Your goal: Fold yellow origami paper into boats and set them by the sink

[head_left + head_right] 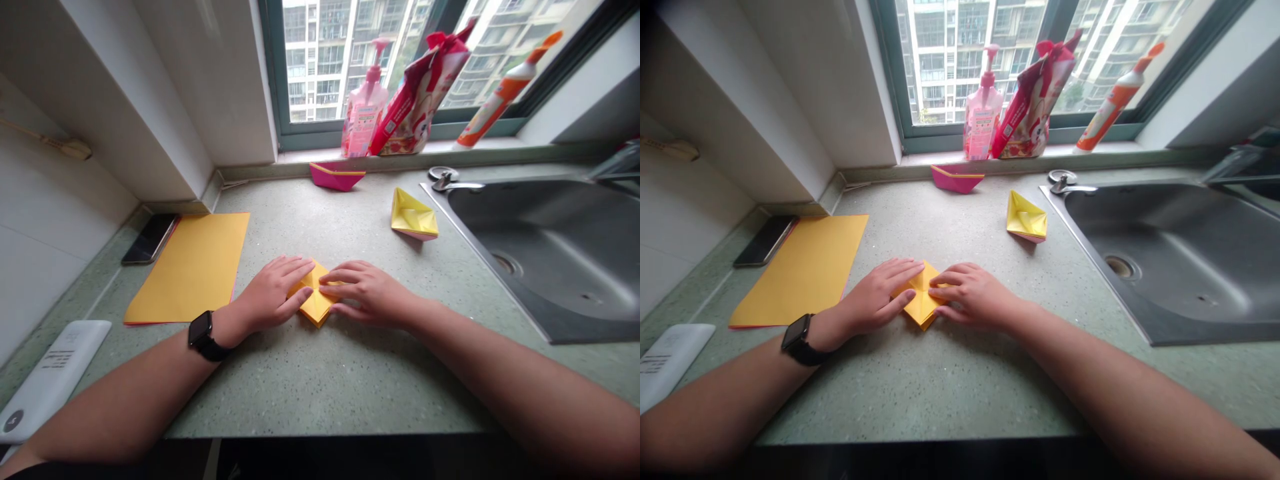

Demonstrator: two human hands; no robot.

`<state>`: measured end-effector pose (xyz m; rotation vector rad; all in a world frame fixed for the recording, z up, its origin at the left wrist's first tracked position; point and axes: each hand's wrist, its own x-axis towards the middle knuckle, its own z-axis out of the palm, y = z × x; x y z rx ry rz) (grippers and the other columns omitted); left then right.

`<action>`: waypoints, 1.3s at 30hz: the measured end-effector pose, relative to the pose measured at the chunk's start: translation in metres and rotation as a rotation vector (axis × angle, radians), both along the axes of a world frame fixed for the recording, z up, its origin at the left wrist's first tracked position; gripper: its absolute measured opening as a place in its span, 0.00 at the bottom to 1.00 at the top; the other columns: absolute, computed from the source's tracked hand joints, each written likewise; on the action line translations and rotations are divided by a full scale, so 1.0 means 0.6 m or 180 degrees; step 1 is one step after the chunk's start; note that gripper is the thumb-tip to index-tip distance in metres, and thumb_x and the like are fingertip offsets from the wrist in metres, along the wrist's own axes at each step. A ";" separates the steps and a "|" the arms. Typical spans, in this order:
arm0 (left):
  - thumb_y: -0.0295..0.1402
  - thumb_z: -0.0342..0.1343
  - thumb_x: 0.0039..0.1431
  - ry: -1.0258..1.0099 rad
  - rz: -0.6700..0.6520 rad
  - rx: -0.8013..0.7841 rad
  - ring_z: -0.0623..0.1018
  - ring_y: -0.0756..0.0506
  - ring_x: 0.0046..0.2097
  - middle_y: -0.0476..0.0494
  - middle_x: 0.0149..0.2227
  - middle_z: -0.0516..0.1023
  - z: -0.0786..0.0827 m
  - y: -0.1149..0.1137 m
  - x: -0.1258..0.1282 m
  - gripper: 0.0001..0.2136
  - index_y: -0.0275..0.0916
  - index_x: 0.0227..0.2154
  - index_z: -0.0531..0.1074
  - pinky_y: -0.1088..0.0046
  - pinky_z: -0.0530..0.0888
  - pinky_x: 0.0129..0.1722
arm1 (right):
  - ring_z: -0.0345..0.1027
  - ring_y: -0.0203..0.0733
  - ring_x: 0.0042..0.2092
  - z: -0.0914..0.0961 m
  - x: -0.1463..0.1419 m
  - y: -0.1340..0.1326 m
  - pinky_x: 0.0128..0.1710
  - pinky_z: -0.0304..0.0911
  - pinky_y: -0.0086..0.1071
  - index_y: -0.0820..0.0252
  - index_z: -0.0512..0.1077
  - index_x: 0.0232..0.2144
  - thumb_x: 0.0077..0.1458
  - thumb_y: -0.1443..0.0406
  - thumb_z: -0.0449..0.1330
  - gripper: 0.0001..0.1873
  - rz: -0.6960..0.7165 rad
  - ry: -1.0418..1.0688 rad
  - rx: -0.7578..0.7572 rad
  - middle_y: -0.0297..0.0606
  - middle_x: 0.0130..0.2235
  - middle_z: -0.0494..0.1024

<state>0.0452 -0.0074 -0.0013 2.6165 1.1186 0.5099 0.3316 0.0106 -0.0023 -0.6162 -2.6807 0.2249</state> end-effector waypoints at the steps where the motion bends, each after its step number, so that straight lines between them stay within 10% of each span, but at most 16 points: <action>1: 0.48 0.42 0.81 0.0123 -0.0009 -0.0101 0.67 0.34 0.76 0.34 0.73 0.70 -0.001 -0.002 0.002 0.28 0.35 0.73 0.66 0.42 0.62 0.76 | 0.80 0.51 0.55 -0.001 -0.001 0.000 0.58 0.74 0.49 0.55 0.83 0.55 0.72 0.60 0.62 0.15 -0.0009 0.0023 -0.0014 0.43 0.57 0.86; 15: 0.55 0.44 0.79 0.0865 -0.0045 -0.0054 0.49 0.30 0.82 0.27 0.80 0.52 -0.015 -0.014 0.020 0.38 0.32 0.78 0.53 0.41 0.46 0.79 | 0.80 0.48 0.49 -0.014 0.000 0.012 0.52 0.73 0.45 0.51 0.85 0.47 0.68 0.63 0.67 0.08 -0.0647 0.0181 -0.0114 0.39 0.49 0.88; 39: 0.56 0.45 0.77 0.0929 0.0018 -0.0097 0.50 0.29 0.82 0.25 0.81 0.48 -0.030 -0.019 0.040 0.40 0.33 0.79 0.48 0.43 0.48 0.79 | 0.77 0.50 0.51 -0.018 0.011 0.025 0.54 0.74 0.47 0.44 0.87 0.44 0.67 0.62 0.70 0.06 -0.0973 0.0129 -0.0193 0.39 0.52 0.85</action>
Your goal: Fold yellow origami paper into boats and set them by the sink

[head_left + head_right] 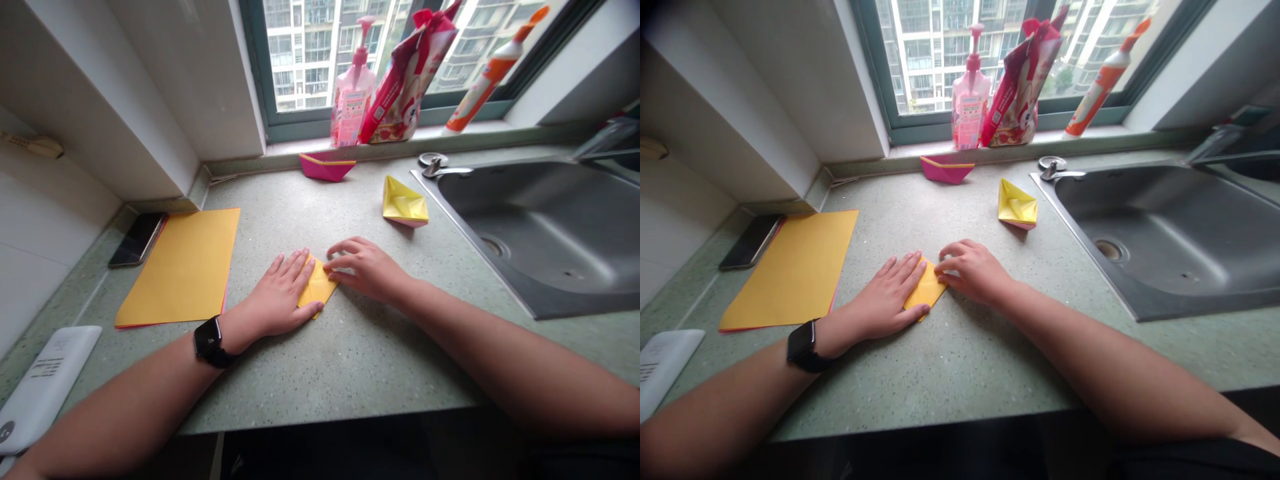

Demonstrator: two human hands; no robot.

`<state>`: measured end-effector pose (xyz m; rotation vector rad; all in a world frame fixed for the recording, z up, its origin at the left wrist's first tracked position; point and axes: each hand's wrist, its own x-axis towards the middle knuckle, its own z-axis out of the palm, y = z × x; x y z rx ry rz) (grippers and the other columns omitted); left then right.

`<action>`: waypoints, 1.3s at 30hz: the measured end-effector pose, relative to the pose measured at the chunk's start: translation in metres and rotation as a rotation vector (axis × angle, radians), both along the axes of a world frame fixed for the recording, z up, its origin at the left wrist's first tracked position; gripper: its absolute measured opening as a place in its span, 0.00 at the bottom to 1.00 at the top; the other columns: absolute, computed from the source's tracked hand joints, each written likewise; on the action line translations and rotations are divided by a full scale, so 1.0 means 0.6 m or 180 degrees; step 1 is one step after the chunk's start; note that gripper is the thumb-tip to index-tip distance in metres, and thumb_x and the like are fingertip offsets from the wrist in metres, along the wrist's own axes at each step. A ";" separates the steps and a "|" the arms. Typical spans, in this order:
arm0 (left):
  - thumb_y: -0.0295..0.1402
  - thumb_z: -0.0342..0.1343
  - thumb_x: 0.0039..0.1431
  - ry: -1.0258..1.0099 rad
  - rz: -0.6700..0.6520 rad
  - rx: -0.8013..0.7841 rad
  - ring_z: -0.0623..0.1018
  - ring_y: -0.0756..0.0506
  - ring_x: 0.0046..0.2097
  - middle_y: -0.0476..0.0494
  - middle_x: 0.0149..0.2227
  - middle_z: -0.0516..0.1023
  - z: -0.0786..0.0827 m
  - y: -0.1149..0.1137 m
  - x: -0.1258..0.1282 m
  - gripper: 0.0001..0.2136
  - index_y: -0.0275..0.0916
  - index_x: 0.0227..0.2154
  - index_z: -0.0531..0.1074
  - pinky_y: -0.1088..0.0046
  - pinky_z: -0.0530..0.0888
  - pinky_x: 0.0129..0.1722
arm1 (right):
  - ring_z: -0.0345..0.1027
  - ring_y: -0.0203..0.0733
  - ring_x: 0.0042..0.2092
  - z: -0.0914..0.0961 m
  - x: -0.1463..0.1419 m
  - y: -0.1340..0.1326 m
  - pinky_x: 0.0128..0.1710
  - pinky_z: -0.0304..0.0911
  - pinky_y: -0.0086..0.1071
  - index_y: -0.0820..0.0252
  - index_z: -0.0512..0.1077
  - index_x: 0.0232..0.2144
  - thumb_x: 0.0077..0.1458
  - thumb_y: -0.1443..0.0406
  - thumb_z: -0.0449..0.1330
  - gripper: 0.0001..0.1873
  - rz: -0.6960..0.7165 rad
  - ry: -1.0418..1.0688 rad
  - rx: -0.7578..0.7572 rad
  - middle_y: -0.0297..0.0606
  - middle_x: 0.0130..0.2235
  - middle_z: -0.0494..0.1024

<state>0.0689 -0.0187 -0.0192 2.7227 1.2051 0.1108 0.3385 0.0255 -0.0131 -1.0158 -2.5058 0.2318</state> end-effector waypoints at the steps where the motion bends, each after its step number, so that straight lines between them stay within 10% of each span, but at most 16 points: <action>1: 0.56 0.45 0.77 -0.0015 0.0017 0.0010 0.50 0.29 0.82 0.24 0.81 0.48 -0.002 0.000 0.001 0.40 0.33 0.79 0.48 0.42 0.49 0.79 | 0.76 0.52 0.53 -0.001 0.000 -0.001 0.55 0.74 0.49 0.43 0.88 0.44 0.67 0.62 0.70 0.06 -0.0047 -0.0015 0.0027 0.40 0.53 0.84; 29: 0.64 0.49 0.72 0.0034 0.0235 -0.0161 0.45 0.21 0.81 0.23 0.81 0.43 0.001 0.006 0.007 0.46 0.37 0.79 0.49 0.30 0.46 0.76 | 0.76 0.55 0.54 0.002 0.003 -0.001 0.60 0.71 0.55 0.45 0.86 0.52 0.66 0.60 0.71 0.12 -0.0006 -0.0307 0.0253 0.44 0.54 0.82; 39: 0.45 0.40 0.82 -0.0099 -0.0223 -0.0079 0.45 0.35 0.83 0.32 0.82 0.44 0.015 0.008 -0.024 0.32 0.37 0.80 0.45 0.46 0.42 0.80 | 0.75 0.56 0.56 -0.003 0.003 -0.005 0.60 0.71 0.56 0.47 0.86 0.51 0.68 0.60 0.68 0.11 0.0028 -0.0269 0.0335 0.46 0.57 0.82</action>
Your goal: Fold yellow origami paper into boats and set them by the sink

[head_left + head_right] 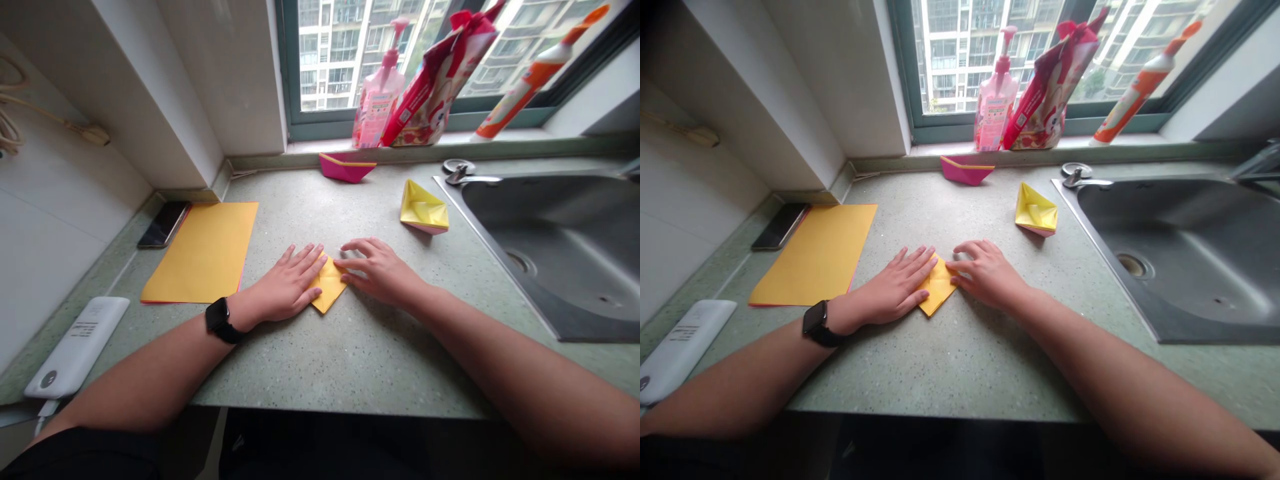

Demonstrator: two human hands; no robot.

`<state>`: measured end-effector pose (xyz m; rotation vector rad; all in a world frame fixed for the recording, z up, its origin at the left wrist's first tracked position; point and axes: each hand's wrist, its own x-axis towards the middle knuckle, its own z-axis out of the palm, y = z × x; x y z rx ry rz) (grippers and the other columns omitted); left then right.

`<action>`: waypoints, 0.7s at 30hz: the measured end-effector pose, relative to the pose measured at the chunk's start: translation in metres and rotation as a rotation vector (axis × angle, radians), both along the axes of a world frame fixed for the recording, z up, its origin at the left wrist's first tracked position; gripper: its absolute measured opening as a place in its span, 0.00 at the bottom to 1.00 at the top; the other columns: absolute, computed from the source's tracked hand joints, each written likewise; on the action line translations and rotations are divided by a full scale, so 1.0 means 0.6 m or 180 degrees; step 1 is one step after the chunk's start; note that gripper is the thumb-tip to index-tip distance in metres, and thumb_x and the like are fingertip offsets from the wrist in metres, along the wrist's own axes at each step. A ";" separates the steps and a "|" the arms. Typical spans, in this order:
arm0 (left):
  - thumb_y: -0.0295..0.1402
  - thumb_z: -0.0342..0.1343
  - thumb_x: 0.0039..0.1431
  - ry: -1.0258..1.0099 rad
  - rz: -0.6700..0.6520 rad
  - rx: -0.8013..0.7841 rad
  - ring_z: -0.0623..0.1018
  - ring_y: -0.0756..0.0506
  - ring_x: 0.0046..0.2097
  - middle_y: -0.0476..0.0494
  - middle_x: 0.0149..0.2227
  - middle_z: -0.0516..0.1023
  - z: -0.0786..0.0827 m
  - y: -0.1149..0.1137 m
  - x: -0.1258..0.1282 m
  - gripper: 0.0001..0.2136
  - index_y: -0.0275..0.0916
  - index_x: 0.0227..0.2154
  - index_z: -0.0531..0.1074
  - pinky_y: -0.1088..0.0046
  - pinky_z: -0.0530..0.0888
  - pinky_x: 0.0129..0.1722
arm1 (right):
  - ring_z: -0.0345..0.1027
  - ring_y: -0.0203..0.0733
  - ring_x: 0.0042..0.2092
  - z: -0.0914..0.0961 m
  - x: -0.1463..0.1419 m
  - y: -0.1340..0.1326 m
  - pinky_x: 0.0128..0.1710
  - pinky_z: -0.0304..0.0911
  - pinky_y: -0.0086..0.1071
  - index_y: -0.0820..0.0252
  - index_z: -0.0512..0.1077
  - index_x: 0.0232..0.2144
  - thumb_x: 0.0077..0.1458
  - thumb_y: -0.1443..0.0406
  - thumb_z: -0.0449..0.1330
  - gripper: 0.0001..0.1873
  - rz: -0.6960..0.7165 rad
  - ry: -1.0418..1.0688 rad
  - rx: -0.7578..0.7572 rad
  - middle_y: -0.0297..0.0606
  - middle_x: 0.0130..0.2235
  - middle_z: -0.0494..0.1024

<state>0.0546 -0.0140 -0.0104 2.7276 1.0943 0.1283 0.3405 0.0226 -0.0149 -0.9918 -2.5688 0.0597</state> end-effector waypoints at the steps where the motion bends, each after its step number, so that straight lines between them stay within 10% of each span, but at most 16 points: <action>1: 0.45 0.40 0.82 0.0044 -0.0037 -0.0037 0.45 0.36 0.83 0.32 0.82 0.45 0.000 -0.001 0.000 0.32 0.37 0.80 0.46 0.46 0.42 0.80 | 0.75 0.56 0.56 0.000 0.000 0.000 0.60 0.71 0.56 0.48 0.85 0.51 0.68 0.60 0.68 0.11 0.0019 0.0013 -0.0001 0.46 0.57 0.82; 12: 0.49 0.37 0.82 0.0350 0.0057 -0.0233 0.42 0.40 0.83 0.37 0.82 0.45 0.010 -0.010 0.014 0.33 0.39 0.81 0.43 0.50 0.32 0.80 | 0.77 0.46 0.54 0.016 -0.016 -0.018 0.57 0.74 0.46 0.44 0.84 0.52 0.70 0.64 0.66 0.12 0.1374 0.0569 -0.0101 0.38 0.51 0.85; 21: 0.50 0.42 0.81 0.0435 0.0089 -0.0324 0.45 0.36 0.83 0.35 0.82 0.45 0.025 0.000 -0.040 0.35 0.39 0.81 0.45 0.44 0.36 0.79 | 0.77 0.47 0.53 0.026 -0.013 -0.023 0.58 0.74 0.46 0.47 0.86 0.47 0.70 0.63 0.65 0.09 0.1189 0.0215 -0.0592 0.41 0.51 0.83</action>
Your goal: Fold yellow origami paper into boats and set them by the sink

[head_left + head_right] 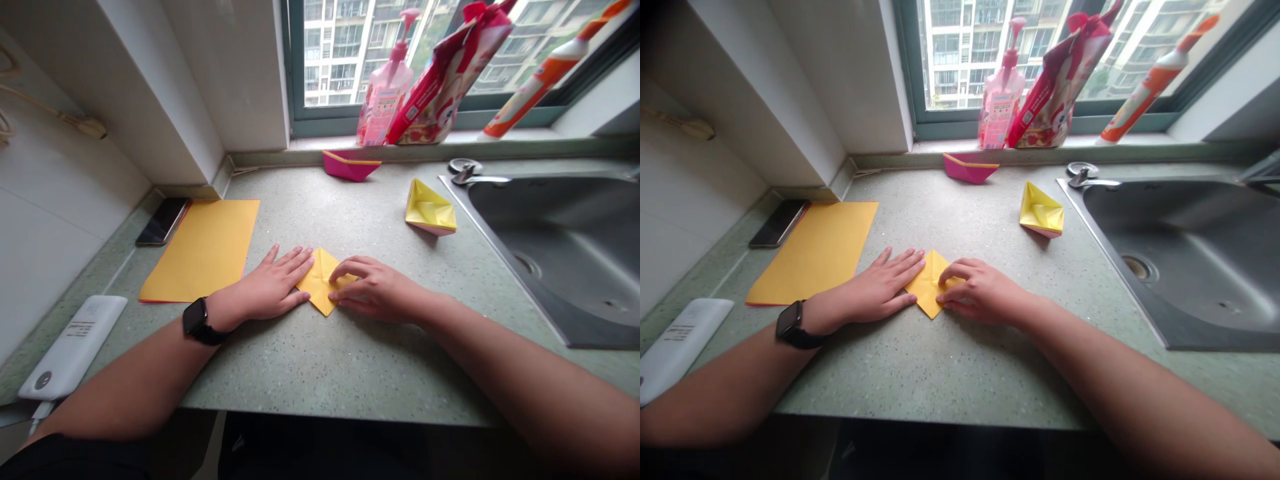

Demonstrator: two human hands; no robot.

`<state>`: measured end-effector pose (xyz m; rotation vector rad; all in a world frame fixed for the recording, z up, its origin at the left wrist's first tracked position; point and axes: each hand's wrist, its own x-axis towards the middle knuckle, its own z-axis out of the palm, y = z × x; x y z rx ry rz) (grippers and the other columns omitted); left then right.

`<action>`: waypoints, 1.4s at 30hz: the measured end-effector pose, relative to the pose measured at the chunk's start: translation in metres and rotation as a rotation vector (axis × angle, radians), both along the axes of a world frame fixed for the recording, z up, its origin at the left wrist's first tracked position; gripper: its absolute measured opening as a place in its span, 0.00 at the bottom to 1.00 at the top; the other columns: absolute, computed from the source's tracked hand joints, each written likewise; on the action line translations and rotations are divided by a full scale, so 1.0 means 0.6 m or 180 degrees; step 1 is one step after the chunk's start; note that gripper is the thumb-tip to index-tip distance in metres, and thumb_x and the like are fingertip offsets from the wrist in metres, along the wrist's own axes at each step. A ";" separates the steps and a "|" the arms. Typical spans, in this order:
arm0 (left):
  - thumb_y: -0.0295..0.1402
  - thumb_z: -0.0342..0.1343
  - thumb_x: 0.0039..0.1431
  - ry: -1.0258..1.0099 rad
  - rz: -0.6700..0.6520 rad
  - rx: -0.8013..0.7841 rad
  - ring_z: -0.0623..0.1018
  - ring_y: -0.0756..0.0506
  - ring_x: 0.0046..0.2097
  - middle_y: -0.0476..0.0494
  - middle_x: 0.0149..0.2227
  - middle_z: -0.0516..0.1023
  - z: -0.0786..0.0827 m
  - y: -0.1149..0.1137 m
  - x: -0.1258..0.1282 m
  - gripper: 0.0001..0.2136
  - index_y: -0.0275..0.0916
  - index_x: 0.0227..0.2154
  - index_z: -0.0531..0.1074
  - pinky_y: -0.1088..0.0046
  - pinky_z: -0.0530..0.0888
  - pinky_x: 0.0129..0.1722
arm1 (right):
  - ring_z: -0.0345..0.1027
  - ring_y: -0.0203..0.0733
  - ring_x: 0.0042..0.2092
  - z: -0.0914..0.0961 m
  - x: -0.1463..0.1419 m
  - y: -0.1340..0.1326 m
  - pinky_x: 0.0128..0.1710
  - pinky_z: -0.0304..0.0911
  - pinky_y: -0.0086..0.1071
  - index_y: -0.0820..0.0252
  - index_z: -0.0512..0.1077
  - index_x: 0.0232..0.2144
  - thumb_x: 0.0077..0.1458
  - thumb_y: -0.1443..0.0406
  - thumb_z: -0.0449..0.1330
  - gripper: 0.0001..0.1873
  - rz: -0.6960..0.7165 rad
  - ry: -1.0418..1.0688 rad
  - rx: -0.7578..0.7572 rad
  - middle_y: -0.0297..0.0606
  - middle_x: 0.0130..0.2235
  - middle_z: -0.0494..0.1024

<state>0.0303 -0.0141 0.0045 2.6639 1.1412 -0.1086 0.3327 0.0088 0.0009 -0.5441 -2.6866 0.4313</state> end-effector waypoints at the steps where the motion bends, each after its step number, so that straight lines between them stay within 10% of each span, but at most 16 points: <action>1: 0.49 0.42 0.82 0.0041 -0.0020 0.0008 0.47 0.35 0.83 0.36 0.82 0.47 0.003 -0.002 -0.006 0.33 0.39 0.80 0.48 0.43 0.37 0.79 | 0.77 0.47 0.53 0.001 0.000 0.000 0.59 0.74 0.47 0.47 0.86 0.47 0.71 0.63 0.65 0.09 -0.0002 -0.0016 -0.0022 0.41 0.51 0.83; 13: 0.41 0.60 0.75 0.0176 -0.0086 0.0705 0.77 0.31 0.65 0.38 0.65 0.79 0.061 -0.022 -0.037 0.11 0.45 0.52 0.83 0.40 0.65 0.68 | 0.78 0.48 0.52 -0.001 -0.001 -0.003 0.58 0.74 0.47 0.47 0.87 0.45 0.71 0.62 0.65 0.09 -0.0070 0.0004 -0.0099 0.42 0.51 0.84; 18: 0.41 0.67 0.71 -0.0408 -0.0208 0.1143 0.78 0.32 0.62 0.33 0.62 0.80 0.058 -0.014 -0.022 0.13 0.38 0.50 0.82 0.47 0.73 0.64 | 0.78 0.48 0.52 -0.001 0.001 0.001 0.57 0.74 0.48 0.48 0.86 0.47 0.71 0.62 0.65 0.09 0.0006 0.0010 -0.0106 0.42 0.52 0.84; 28: 0.37 0.65 0.73 -0.1664 -0.0789 0.0475 0.83 0.40 0.54 0.40 0.56 0.85 -0.005 0.016 0.003 0.12 0.44 0.55 0.80 0.57 0.79 0.58 | 0.77 0.50 0.56 -0.005 0.009 0.009 0.58 0.73 0.49 0.51 0.79 0.56 0.65 0.61 0.70 0.18 0.0056 0.0017 -0.0204 0.44 0.55 0.83; 42: 0.31 0.63 0.70 -0.1306 -0.0292 0.0794 0.81 0.43 0.44 0.44 0.42 0.85 0.001 0.010 0.006 0.07 0.44 0.47 0.84 0.62 0.74 0.47 | 0.78 0.44 0.42 -0.005 0.000 0.007 0.44 0.74 0.38 0.56 0.82 0.48 0.73 0.67 0.59 0.11 -0.0236 0.0209 0.0364 0.42 0.43 0.85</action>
